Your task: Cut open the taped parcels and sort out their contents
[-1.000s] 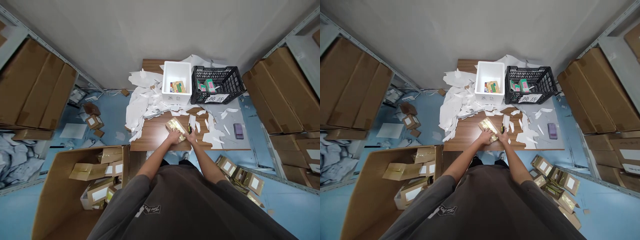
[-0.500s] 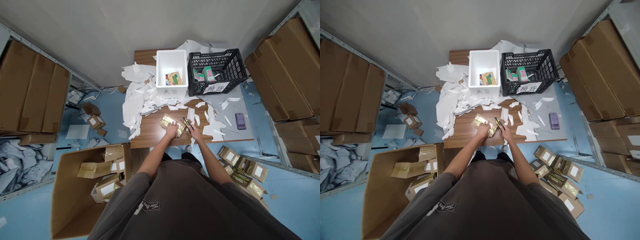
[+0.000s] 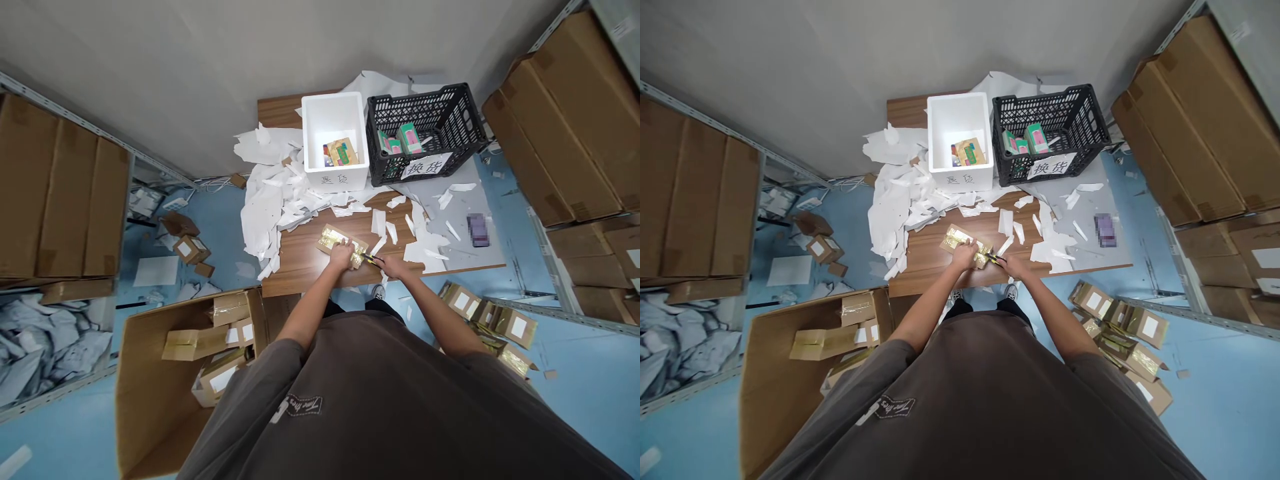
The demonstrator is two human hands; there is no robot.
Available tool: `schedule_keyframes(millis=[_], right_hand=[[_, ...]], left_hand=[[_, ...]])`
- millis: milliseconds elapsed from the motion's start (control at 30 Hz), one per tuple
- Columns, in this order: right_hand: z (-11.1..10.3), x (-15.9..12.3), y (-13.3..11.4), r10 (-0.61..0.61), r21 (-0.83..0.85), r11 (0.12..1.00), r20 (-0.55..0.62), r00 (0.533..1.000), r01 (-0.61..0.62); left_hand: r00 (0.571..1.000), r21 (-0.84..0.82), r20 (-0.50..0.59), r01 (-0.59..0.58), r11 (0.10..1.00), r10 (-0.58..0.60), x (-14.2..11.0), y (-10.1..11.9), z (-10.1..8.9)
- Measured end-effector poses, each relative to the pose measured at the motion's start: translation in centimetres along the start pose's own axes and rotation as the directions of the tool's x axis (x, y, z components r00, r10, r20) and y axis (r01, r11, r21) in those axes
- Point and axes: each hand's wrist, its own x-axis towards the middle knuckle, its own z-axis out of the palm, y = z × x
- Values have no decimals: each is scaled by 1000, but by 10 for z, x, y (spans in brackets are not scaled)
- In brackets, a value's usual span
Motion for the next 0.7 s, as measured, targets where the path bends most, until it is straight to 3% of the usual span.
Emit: schedule_keyframes(millis=[167, 300, 467, 700], right_hand=[[4, 0, -7, 12, -16, 1000, -25, 1000, -12], [4, 3, -6, -36, -17, 999, 23, 999, 37], [-9, 9, -2, -22, -114, 993, 16, 1000, 24], [-32, 31, -26, -47, -268, 962, 10, 999, 48]], left_hand=[[1000, 14, 0, -8, 1000, 8, -2, -2, 1], [1000, 17, -22, -11, 1000, 12, -8, -4, 8], [1000, 45, -5, -16, 999, 16, -6, -5, 8], [997, 103, 69, -51, 993, 44, 9, -7, -7]])
